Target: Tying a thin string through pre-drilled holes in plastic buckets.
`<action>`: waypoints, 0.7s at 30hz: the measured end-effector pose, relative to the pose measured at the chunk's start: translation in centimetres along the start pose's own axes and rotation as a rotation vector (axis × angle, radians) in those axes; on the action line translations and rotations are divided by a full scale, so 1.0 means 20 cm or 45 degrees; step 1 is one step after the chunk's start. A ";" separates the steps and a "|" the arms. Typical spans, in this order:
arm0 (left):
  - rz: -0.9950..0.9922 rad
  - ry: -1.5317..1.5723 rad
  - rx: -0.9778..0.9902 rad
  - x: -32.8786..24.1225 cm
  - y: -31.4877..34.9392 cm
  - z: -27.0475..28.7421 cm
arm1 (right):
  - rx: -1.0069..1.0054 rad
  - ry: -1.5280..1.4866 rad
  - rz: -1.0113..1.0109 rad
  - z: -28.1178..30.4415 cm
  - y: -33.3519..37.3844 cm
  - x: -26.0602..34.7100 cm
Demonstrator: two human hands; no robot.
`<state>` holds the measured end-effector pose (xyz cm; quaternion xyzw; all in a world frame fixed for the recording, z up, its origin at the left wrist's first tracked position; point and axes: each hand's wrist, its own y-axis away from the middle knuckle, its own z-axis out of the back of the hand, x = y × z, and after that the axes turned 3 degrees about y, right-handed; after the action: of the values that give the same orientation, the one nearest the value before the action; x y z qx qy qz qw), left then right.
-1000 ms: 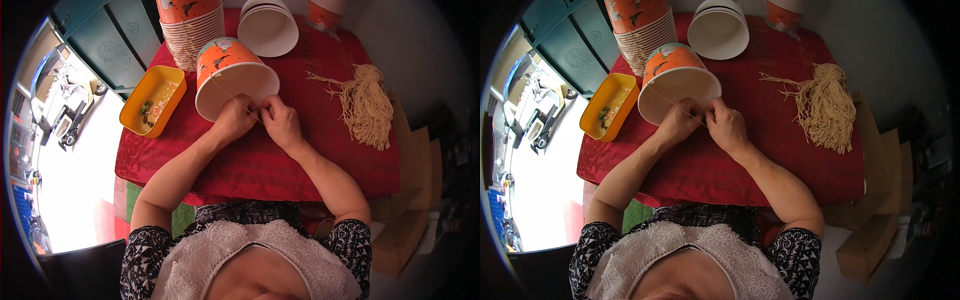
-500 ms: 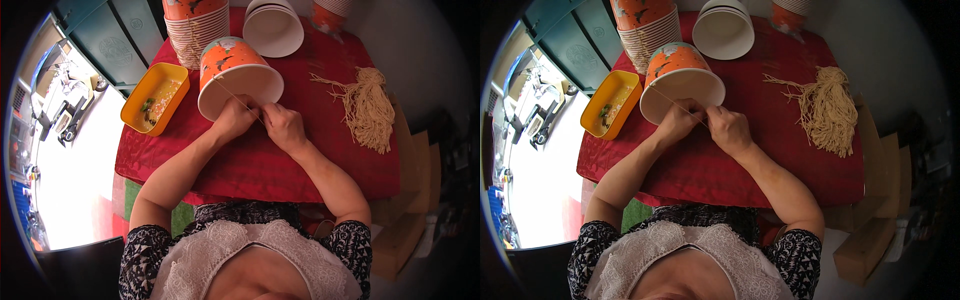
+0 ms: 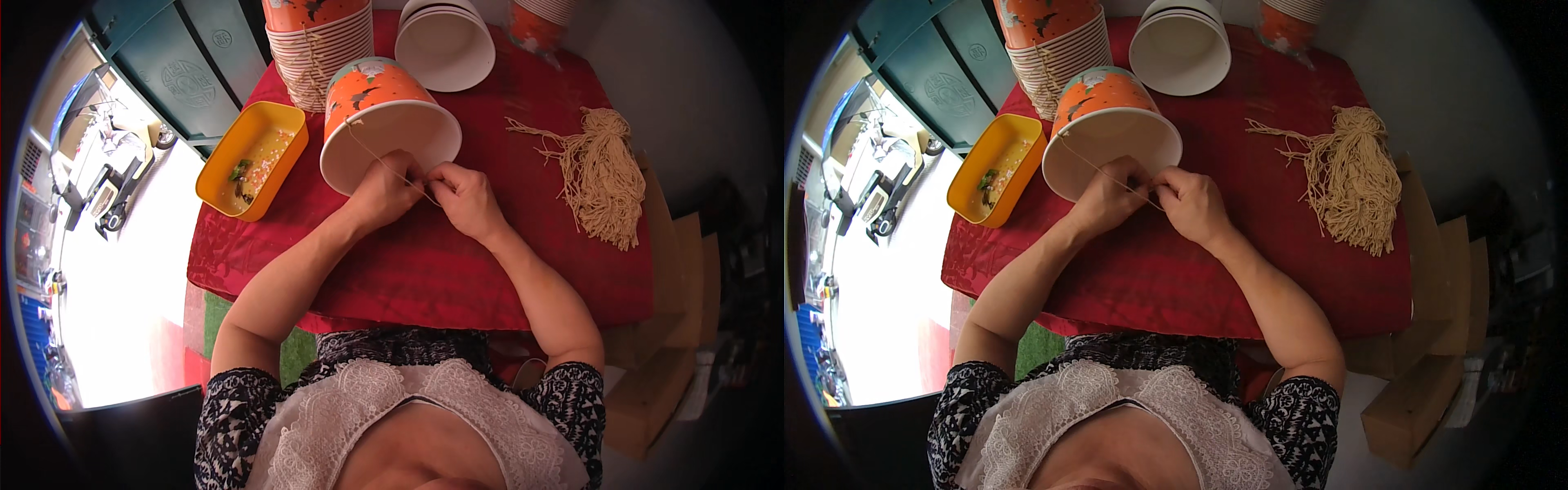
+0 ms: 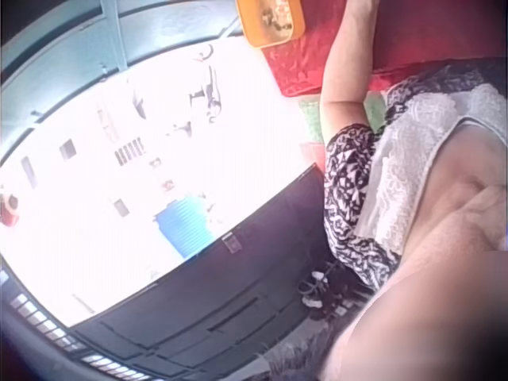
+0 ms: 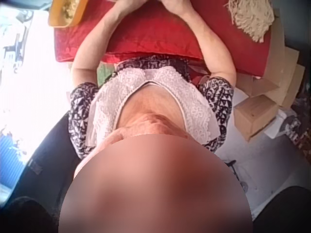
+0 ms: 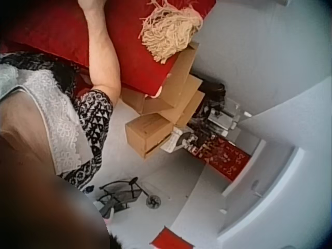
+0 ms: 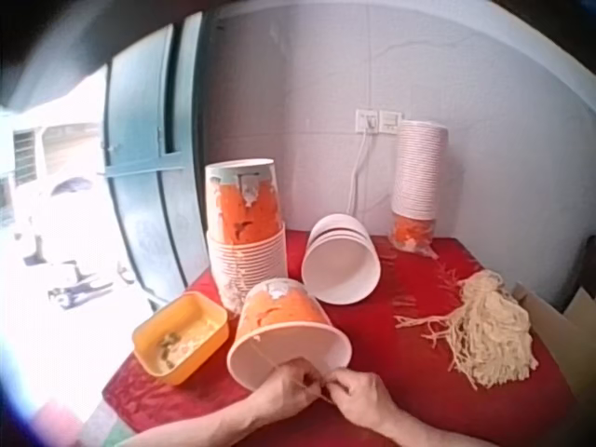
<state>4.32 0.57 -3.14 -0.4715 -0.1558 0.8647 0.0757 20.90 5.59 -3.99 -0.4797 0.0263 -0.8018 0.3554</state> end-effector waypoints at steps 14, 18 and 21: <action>0.079 -0.079 0.109 -0.02 0.01 0.01 | 0.084 -0.128 -0.184 0.03 -0.02 -0.01; 0.000 -0.031 0.123 0.00 0.01 0.01 | 0.061 -0.153 -0.208 0.02 -0.02 -0.01; 0.034 0.011 0.143 -0.01 0.01 0.01 | 0.050 -0.152 -0.248 0.02 -0.01 0.01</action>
<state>4.26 0.30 -3.03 -0.4722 -0.1004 0.8710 0.0910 20.98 5.82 -3.63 -0.5197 -0.0573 -0.8030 0.2859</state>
